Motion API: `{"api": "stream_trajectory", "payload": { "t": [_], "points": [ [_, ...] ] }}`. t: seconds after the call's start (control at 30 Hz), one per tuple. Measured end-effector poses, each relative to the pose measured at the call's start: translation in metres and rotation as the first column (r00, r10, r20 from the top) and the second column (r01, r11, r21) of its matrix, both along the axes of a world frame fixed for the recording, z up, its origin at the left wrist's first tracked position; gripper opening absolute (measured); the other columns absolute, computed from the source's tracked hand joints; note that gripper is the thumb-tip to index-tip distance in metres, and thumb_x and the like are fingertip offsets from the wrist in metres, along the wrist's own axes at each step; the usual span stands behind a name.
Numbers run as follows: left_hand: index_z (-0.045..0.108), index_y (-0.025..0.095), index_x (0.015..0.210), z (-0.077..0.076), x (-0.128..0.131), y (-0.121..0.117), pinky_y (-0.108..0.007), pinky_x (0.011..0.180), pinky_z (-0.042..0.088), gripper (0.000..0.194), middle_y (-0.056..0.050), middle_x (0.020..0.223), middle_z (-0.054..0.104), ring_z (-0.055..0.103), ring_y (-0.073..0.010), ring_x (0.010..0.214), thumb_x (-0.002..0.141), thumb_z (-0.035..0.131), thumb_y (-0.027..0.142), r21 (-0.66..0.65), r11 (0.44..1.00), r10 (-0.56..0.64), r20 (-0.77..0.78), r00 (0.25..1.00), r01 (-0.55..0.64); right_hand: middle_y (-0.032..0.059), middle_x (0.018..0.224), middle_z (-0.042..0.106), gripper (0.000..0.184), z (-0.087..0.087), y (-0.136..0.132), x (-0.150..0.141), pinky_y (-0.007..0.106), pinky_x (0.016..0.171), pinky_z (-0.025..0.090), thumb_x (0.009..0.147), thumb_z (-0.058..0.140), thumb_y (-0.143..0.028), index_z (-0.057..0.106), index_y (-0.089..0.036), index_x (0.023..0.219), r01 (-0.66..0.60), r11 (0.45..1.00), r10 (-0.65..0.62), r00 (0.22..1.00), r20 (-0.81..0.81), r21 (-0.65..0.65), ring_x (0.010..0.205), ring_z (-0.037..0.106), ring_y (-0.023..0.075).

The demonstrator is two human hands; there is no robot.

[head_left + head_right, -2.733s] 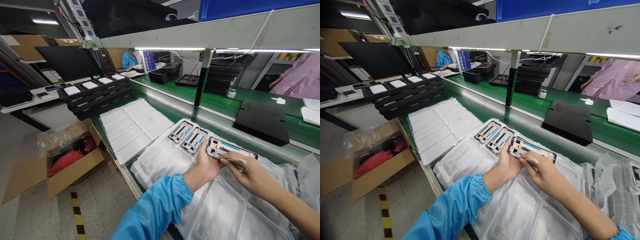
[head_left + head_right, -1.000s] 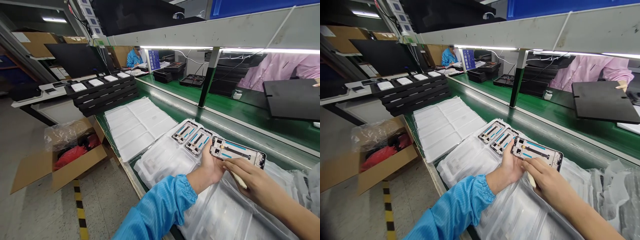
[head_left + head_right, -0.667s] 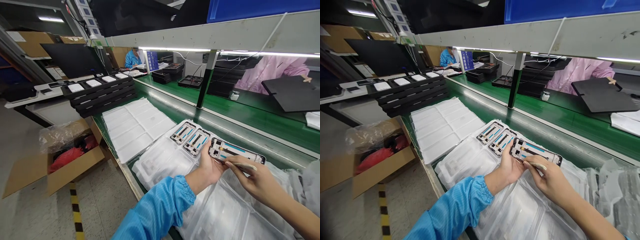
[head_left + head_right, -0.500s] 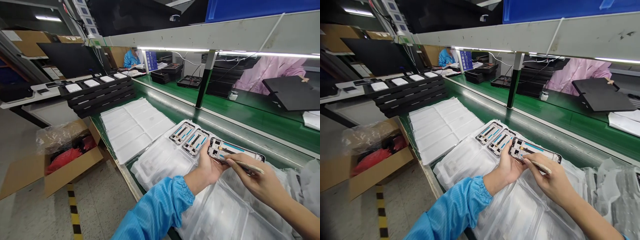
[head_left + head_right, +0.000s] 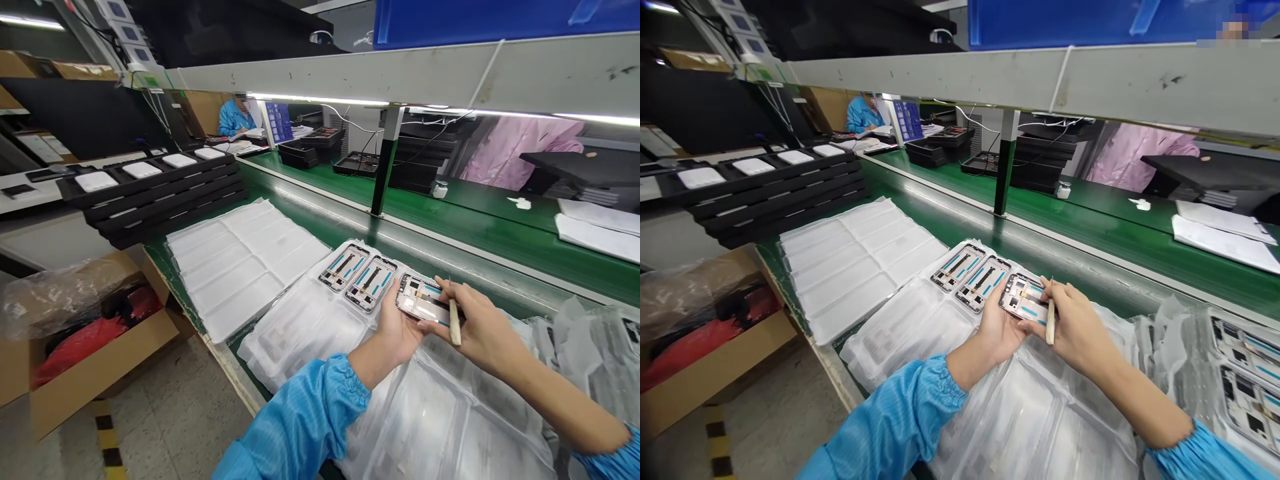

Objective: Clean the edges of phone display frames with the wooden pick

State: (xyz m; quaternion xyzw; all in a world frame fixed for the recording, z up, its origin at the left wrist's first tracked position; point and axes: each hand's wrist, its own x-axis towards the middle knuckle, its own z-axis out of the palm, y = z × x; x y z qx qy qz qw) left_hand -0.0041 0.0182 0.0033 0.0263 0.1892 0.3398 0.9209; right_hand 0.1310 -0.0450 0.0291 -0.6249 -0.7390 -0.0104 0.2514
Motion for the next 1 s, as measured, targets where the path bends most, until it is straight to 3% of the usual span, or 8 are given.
{"api": "stream_trajectory", "payload": {
  "t": [0.13,0.33,0.77,1.0],
  "points": [
    [0.068,0.007,0.107,-0.0029,0.0022,-0.0011,-0.024,0.058,0.05,0.049,-0.015,0.097,0.071,0.067,-0.0212,0.083,0.097,0.04,0.046,0.029,0.999,0.041,-0.037,0.998,-0.04,0.0104,0.1,0.069,0.033,-0.001,0.0,0.0027,0.043,0.073,0.055,0.083,0.062,-0.049,0.046,-0.024,0.095,0.026,0.992,-0.024,1.0,0.011,-0.123,0.1,0.066,0.0323],
    [0.069,0.008,0.105,-0.0052,0.0037,-0.0027,-0.024,0.054,0.048,0.049,-0.016,0.098,0.072,0.068,-0.0227,0.083,0.096,0.041,0.047,0.052,0.999,0.019,-0.06,0.998,-0.016,0.0104,0.104,0.069,0.034,0.0006,-0.0016,-0.0003,0.038,0.067,0.052,0.082,0.062,-0.048,0.045,-0.024,0.098,0.032,0.991,-0.024,0.998,0.066,-0.13,0.084,0.066,0.0272],
    [0.069,0.007,0.101,-0.0011,0.0037,-0.0041,-0.026,0.064,0.052,0.047,-0.014,0.093,0.072,0.068,-0.021,0.079,0.096,0.041,0.044,0.022,0.999,0.029,-0.078,0.997,-0.027,0.0101,0.102,0.068,0.034,-0.0002,-0.0015,-0.0008,0.039,0.07,0.052,0.083,0.061,-0.048,0.046,-0.023,0.101,0.033,0.988,-0.025,0.998,0.052,-0.153,0.086,0.065,0.0275],
    [0.066,0.007,0.108,0.0008,0.0049,-0.0005,-0.025,0.05,0.046,0.045,-0.012,0.088,0.072,0.066,-0.0191,0.068,0.098,0.039,0.041,0.025,0.999,0.027,-0.121,0.992,-0.024,0.0112,0.097,0.066,0.034,0.0055,0.002,-0.0031,0.038,0.075,0.048,0.08,0.067,-0.041,0.05,-0.02,0.101,0.067,0.955,-0.055,0.997,0.052,-0.287,0.092,0.062,0.0285]
  ]
}}
